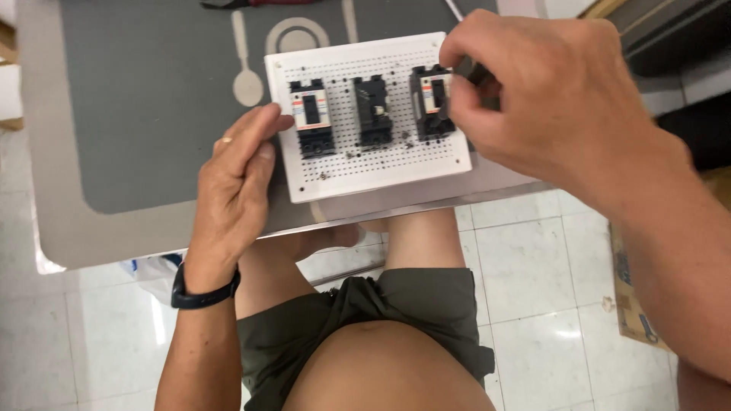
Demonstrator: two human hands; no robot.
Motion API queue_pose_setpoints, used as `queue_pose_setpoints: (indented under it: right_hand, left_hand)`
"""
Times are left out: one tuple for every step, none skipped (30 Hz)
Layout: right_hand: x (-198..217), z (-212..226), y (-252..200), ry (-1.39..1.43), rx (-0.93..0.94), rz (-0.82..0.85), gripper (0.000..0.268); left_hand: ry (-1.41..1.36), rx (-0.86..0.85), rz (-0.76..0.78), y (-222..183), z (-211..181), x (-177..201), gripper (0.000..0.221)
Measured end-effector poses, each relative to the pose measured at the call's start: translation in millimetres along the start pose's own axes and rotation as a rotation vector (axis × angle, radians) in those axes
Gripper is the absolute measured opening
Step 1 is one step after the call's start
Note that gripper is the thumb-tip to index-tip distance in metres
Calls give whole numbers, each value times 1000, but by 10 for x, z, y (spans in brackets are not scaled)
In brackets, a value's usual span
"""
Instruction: Securing and adjusting circuit breakers on a mounting plate using a screwdriver
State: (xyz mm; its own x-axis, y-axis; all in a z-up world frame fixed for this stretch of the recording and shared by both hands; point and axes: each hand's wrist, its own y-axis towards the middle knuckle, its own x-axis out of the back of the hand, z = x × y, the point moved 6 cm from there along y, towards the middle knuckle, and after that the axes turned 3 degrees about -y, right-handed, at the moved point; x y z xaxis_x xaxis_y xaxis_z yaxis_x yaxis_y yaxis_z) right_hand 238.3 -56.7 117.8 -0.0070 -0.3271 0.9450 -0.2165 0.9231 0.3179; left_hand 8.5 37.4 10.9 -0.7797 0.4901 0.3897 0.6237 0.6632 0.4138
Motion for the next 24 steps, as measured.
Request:
queue_pose_setpoints:
  right_hand:
    - [-43, -61, -32, -56, -34, -57, 11]
    - [-79, -123, -65, -115, -66, -114, 28]
    - [-47, -111, -51, -124, -75, -109, 28]
    - [-35, -96, -28, -98, -71, -80, 29]
    - [-22, -79, -3, -72, -67, -51, 31]
    - [26, -48, 30, -80, -72, -49, 31]
    - [51, 18, 67, -7, -19, -12, 15]
    - [80, 81, 108, 66, 35, 23, 26]
    - [62, 49, 89, 58, 30, 22, 26]
    - [52, 10, 64, 27, -4, -8, 14]
    - [41, -26, 37, -5, -37, -37, 15]
    - [16, -55, 18, -8, -42, -37, 15]
    - [1, -99, -2, 1, -75, -58, 24]
    - [-23, -135, -20, 15, -104, -76, 39]
    - [36, -102, -9, 16, -105, -74, 39]
    - [83, -29, 18, 74, -38, -54, 11]
    - [135, 45, 43, 131, 30, -34, 29]
    - [147, 55, 49, 131, 31, -36, 29]
    - [141, 58, 54, 137, 25, -5, 32]
    - [138, 57, 47, 140, 14, 25, 35]
    - [80, 34, 37, 138, 11, 24, 35]
    - [56, 9, 26, 80, 7, -31, 14]
    - [31, -12, 14, 23, 3, -86, 19]
    - [33, -14, 16, 23, 3, -87, 19]
  left_hand:
    - [26, 16, 16, -6, 16, -6, 35]
    - [50, 32, 30, -11, 31, -15, 36]
    - [40, 26, 38, -7, 33, -24, 36]
    - [56, 35, 36, -6, 44, -26, 35]
    - [72, 43, 34, -5, 54, -26, 34]
    - [64, 37, 37, 4, 35, -30, 34]
    - [69, 43, 37, 14, 22, -30, 35]
    - [76, 47, 36, 33, 6, -25, 35]
    - [71, 39, 38, 46, 13, -33, 35]
    - [61, 24, 36, 41, 12, -33, 35]
    - [51, 10, 33, 35, 14, -32, 36]
    - [49, 7, 37, 37, 32, -39, 36]
    - [33, 17, 36, 38, 61, -41, 37]
    - [18, 33, 34, 20, 90, -38, 38]
    - [18, 35, 36, 23, 75, -47, 38]
    - [22, 71, 26, 25, 82, -41, 37]
    - [25, 108, 16, 27, 85, -33, 37]
    - [27, 107, 15, 15, 63, -29, 37]
    - [-3, 130, -8, 3, 51, -15, 38]
    - [-36, 150, -27, -1, 42, -14, 38]
    - [-37, 146, -25, -1, 35, -18, 38]
    - [-34, 158, -32, -3, 35, -17, 38]
    - [-31, 169, -40, -7, 37, -13, 38]
    - [-30, 169, -40, -7, 52, -18, 38]
